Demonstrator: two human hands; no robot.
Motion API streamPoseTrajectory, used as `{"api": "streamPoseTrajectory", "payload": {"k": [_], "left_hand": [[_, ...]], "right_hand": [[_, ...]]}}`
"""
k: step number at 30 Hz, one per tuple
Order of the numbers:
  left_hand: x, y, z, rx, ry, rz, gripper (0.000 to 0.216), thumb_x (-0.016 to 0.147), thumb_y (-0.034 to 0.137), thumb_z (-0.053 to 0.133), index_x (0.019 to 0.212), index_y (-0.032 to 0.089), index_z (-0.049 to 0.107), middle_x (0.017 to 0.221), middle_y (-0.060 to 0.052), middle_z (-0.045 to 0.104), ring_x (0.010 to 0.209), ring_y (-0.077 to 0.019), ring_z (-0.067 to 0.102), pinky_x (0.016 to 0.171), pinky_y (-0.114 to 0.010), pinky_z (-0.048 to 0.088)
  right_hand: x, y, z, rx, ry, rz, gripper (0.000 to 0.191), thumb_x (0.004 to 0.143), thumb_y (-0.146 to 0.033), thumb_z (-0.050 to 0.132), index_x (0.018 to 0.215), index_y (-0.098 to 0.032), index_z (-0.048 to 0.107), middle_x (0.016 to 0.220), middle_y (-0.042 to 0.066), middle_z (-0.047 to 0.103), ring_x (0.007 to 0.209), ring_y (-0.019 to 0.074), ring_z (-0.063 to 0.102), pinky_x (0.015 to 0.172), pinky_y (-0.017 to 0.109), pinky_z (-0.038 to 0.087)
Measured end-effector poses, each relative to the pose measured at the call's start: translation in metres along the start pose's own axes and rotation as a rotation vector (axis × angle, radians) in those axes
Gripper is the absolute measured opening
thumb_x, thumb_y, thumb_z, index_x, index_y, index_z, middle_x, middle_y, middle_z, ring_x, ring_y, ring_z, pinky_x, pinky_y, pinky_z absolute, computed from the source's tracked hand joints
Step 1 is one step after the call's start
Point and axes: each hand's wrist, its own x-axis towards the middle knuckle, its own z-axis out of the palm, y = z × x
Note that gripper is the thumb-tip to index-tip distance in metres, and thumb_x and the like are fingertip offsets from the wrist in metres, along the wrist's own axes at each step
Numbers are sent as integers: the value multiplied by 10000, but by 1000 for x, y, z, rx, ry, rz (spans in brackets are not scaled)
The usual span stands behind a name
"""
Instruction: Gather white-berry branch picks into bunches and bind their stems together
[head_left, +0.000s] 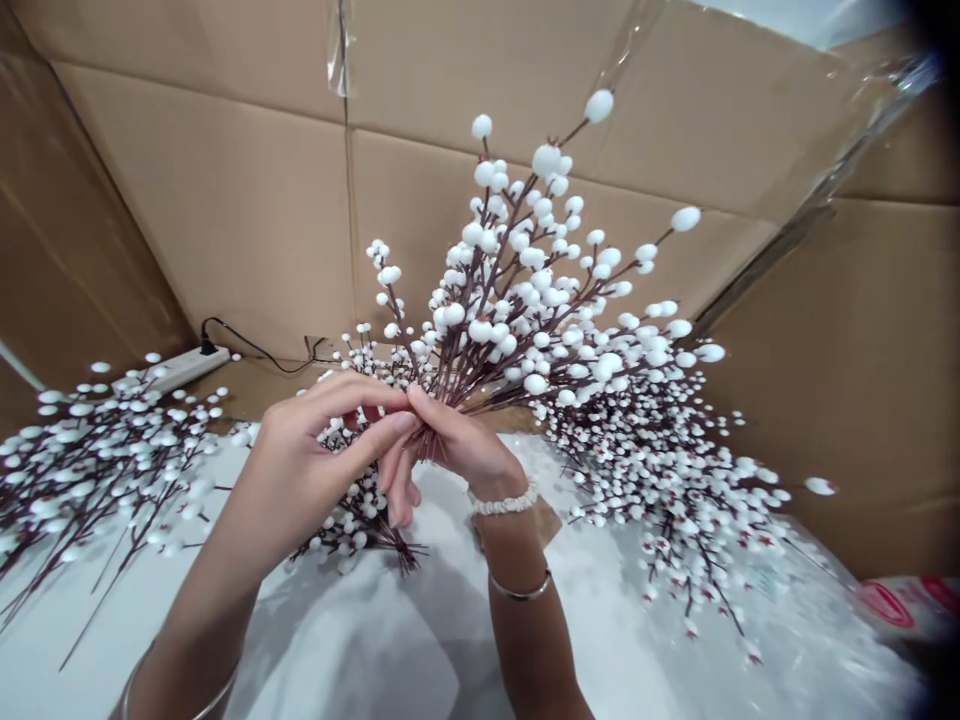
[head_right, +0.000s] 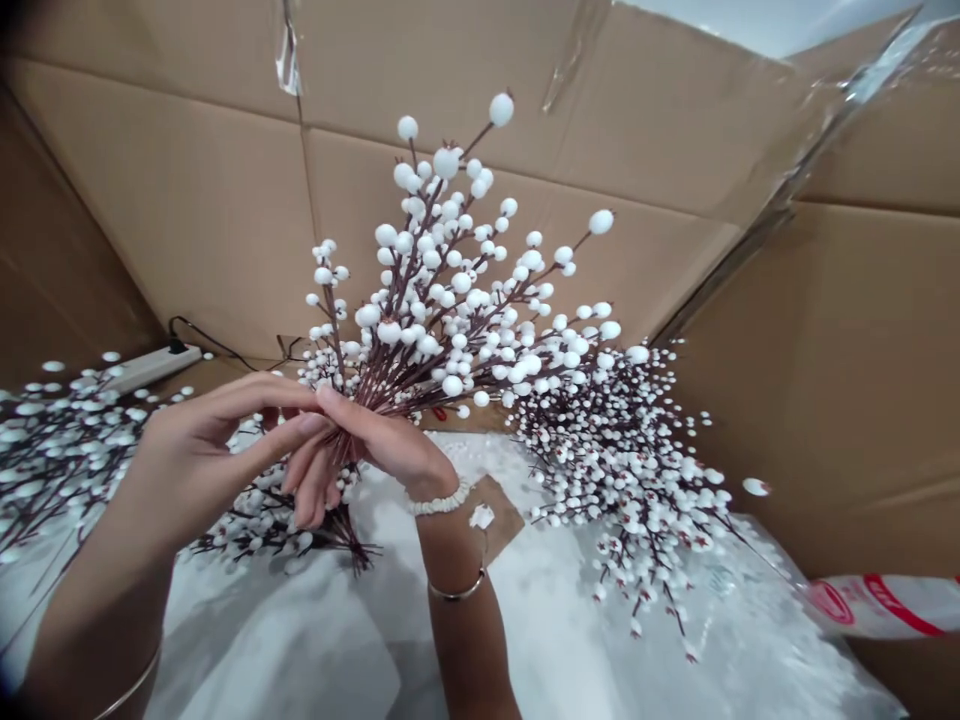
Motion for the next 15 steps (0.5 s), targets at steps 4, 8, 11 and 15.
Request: {"api": "streamPoseTrajectory", "payload": {"k": [4, 8, 11, 15], "left_hand": [[3, -6, -4, -54, -37, -81, 54, 829, 323, 729, 842, 284, 763, 897, 21, 744, 812, -151, 659, 749, -269, 502], [5, -12, -7, -95, -89, -126, 112, 810, 358, 737, 777, 256, 769, 817, -9, 740, 746, -180, 665, 707, -307, 489], [6, -13, -8, -55, -65, -79, 146, 800, 341, 746, 699, 236, 741, 767, -10, 722, 721, -176, 644, 711, -312, 471], [7, -13, -10, 20, -80, 13, 165, 824, 307, 720, 688, 215, 707, 781, -8, 711, 747, -168, 626, 734, -303, 460]], "right_hand": [[1, -1, 3, -34, 59, 88, 775, 932, -727, 262, 781, -94, 683, 641, 95, 719, 578, 148, 689, 536, 234, 483], [2, -3, 7, -63, 105, 164, 765, 923, -733, 277, 756, -106, 682, 627, 84, 715, 564, 144, 678, 535, 238, 476], [3, -2, 7, -86, 95, 185, 789, 898, -766, 277, 762, -101, 680, 634, 90, 720, 566, 151, 678, 539, 240, 485], [4, 0, 6, -91, 98, 162, 803, 914, -753, 251, 769, -92, 684, 637, 100, 720, 566, 159, 685, 558, 249, 505]]}}
